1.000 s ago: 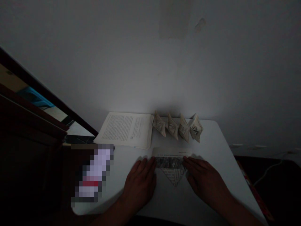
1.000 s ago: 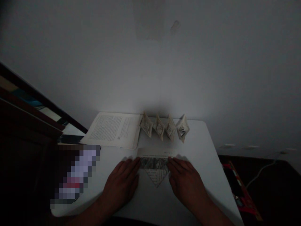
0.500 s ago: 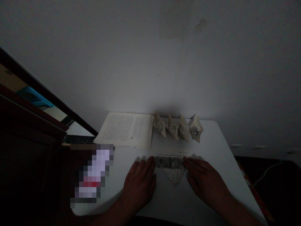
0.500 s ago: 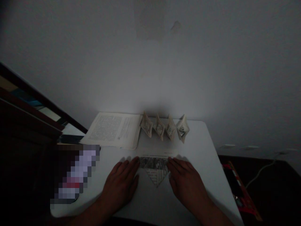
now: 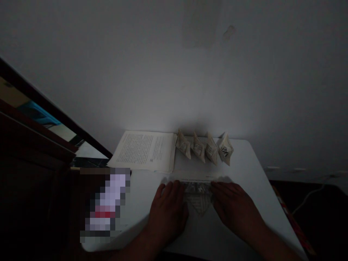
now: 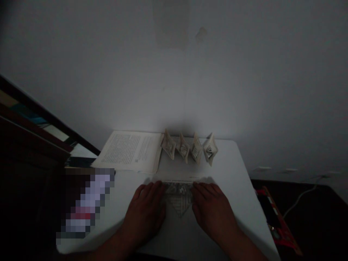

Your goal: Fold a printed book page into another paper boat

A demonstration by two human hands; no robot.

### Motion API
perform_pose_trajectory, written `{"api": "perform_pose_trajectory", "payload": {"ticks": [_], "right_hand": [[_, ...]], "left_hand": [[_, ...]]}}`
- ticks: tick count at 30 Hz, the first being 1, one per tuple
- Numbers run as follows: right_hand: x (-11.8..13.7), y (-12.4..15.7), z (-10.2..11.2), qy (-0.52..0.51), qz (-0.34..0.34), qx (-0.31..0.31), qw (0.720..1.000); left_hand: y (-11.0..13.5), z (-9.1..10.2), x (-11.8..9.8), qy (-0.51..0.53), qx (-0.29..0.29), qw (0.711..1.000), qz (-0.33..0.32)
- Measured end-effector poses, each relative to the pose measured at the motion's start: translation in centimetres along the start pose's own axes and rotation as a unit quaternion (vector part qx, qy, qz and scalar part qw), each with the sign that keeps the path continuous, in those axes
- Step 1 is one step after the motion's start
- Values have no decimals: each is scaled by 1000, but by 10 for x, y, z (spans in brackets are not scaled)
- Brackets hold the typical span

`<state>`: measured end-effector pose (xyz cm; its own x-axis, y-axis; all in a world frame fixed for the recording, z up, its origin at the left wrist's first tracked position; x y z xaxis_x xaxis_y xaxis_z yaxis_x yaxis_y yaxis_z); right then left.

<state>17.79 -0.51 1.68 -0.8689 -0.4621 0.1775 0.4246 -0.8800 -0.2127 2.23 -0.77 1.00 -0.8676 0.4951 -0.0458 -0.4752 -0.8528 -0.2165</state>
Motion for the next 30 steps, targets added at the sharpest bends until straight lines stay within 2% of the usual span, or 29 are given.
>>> {"api": "perform_pose_trajectory", "payload": {"ticks": [4,9,14,21,30], "right_hand": [[7,-9,5,-22,3,-21,1000],[7,-22,-5,-81,-32,34,996],[2,-30,-16,-101,-69,85,989],[-14,-48,-30,-67,-143,133,978],[-26,-55,-32,-49,-164,154,973]], "left_hand": [[-9,-2,-27,34,-1,998,-47],[-13,-18,-42,58,40,996,-55],[-8,-24,-45,58,35,995,-67],[-7,-22,-44,54,9,997,-60],[-3,-19,-32,71,2,997,-25]]}}
Point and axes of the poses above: each hand's wrist, its own y-axis away from the middle knuckle, its own z-axis out of the back of the hand, x = y × z, the point moved 8 cm from there along -y, towards the middle knuckle, and after that the axes turned 4 degrees about x, right-handed, at the moved point
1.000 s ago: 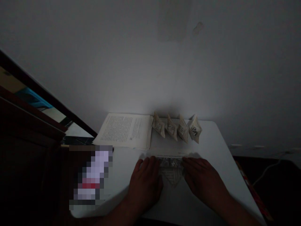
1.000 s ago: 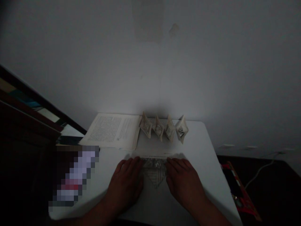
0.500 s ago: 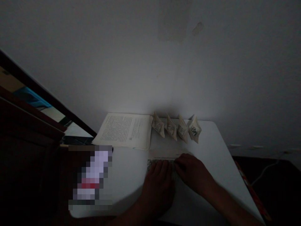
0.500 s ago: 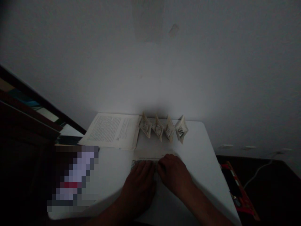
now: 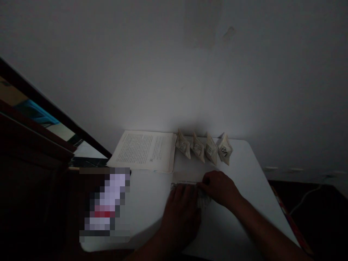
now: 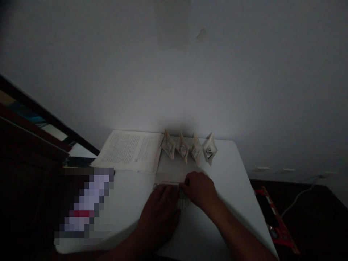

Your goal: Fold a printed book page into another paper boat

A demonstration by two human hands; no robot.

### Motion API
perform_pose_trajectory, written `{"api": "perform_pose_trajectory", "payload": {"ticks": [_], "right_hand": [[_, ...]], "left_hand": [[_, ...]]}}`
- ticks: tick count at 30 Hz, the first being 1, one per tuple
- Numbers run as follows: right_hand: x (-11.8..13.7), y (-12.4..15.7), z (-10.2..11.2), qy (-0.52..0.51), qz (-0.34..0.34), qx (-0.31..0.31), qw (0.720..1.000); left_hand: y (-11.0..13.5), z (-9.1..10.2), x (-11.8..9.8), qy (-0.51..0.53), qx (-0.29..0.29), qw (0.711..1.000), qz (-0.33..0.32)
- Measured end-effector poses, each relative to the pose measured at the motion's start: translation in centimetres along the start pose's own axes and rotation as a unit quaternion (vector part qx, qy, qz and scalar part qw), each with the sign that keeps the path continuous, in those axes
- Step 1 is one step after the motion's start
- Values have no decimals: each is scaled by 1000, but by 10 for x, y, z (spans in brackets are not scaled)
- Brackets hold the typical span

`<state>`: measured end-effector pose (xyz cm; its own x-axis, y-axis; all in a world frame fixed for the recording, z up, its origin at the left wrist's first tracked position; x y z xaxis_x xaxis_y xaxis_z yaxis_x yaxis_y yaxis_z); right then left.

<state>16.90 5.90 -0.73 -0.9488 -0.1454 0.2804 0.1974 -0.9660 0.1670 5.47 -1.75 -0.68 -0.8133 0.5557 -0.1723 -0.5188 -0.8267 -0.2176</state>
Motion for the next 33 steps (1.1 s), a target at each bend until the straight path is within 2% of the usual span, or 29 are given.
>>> {"api": "perform_pose_trajectory", "payload": {"ticks": [5,14,27,33], "right_hand": [[-7,4,1,0,-24,9,1000],[-30,13,5,-10,-44,8,999],[-67,25,3,-65,-76,45,994],[-75,27,1,-90,-70,49,992]], "left_hand": [[3,8,5,-9,-35,999,11],[6,10,5,-19,-56,998,8],[7,9,6,-22,-62,998,22],[6,8,7,-31,-35,998,34]]}}
Point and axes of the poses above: each hand's wrist, its own y-axis away from the middle knuckle, its own z-axis out of the back of the hand, x = y × z, the point moved 8 cm from there along -y, towards the middle knuckle, and after that the axes turned 4 degrees about x, right-handed, at the moved point
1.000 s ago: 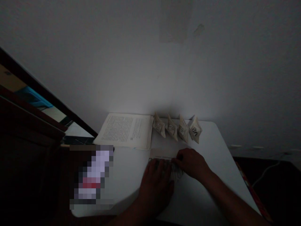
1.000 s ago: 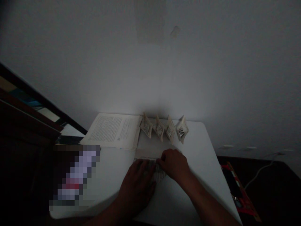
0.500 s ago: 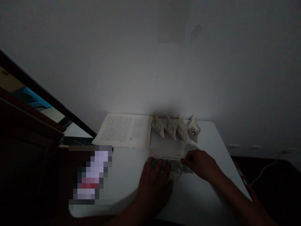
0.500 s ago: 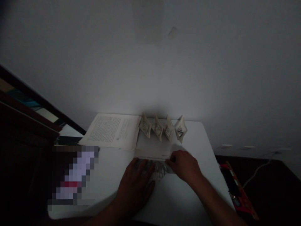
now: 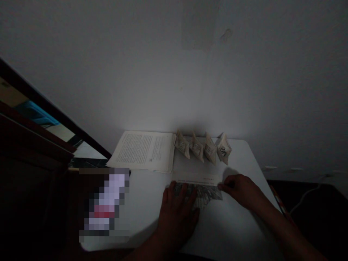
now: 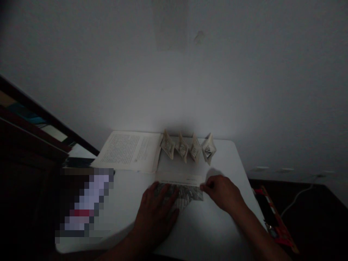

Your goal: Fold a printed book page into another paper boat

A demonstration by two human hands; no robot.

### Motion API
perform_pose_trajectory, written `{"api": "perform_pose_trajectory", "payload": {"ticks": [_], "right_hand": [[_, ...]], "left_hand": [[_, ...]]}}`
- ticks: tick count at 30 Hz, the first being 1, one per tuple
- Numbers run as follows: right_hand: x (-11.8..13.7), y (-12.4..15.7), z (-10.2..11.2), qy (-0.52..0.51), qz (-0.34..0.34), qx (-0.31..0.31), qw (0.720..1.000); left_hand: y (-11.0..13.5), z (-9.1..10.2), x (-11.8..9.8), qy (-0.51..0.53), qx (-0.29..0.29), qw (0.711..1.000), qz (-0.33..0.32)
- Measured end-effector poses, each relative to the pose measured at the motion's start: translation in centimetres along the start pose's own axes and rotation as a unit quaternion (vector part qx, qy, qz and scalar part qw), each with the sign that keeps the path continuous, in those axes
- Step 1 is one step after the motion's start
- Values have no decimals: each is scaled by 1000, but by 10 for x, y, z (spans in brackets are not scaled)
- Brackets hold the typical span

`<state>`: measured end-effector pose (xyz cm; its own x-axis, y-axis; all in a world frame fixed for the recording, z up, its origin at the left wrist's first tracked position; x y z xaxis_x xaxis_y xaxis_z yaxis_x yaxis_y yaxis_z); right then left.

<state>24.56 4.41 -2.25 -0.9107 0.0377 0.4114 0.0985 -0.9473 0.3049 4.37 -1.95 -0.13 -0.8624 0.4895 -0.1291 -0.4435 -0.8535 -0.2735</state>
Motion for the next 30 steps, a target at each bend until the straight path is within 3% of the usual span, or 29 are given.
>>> {"api": "perform_pose_trajectory", "payload": {"ticks": [30], "right_hand": [[-10,-1,0,-6,-16,-9,1000]], "left_hand": [[5,-4,3,-36,17,999,16]]}}
Point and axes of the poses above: each hand's wrist, its own y-axis away from the middle knuckle, its own z-axis out of the back of the hand, x = y × z, the point moved 8 cm from there along -y, towards the middle knuckle, and after that the axes turned 4 degrees about x, right-handed, at the moved point
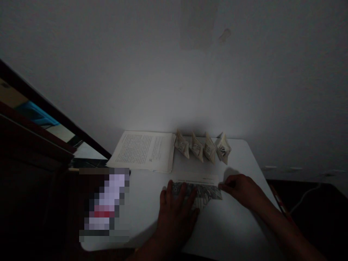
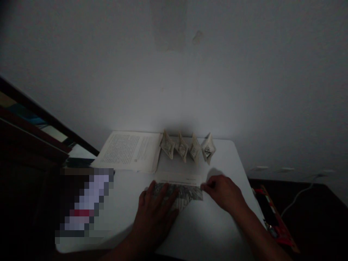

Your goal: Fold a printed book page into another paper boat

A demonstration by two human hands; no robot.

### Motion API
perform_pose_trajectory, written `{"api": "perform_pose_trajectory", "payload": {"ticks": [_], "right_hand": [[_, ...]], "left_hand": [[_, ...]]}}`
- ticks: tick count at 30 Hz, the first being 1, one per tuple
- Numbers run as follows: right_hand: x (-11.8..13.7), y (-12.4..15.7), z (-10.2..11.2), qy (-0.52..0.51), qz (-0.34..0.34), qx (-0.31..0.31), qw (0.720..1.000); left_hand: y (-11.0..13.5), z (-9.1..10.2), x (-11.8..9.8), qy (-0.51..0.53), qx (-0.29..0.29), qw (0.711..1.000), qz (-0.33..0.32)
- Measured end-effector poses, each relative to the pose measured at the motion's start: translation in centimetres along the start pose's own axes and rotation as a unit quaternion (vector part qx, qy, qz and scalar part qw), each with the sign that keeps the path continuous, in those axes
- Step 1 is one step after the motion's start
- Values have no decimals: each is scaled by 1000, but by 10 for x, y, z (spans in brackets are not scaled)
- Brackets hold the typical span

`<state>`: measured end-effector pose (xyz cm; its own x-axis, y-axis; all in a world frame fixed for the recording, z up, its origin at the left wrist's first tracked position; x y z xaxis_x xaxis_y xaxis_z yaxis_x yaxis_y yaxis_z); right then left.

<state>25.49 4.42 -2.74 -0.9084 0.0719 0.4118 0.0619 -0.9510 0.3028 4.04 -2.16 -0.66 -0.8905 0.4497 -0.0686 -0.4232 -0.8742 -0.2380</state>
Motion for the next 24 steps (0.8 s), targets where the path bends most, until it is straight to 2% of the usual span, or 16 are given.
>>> {"api": "perform_pose_trajectory", "payload": {"ticks": [12,20,24], "right_hand": [[10,7,6,-41,42,-16,998],[19,14,4,-86,73,-22,993],[25,17,2,-76,92,-12,993]], "left_hand": [[1,6,-1,4,-21,999,-24],[2,4,0,11,-8,999,-30],[1,7,-1,12,-20,999,-31]]}}
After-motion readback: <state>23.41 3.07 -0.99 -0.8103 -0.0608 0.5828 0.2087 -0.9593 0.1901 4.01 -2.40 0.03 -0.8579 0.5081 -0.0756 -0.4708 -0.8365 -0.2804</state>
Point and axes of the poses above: each hand's wrist, its own y-axis away from the middle knuckle, its own z-axis out of the back of the hand, x = y × z, the point moved 8 cm from there along -y, towards the middle knuckle, and after that the axes turned 4 degrees about x, right-handed, at the moved point
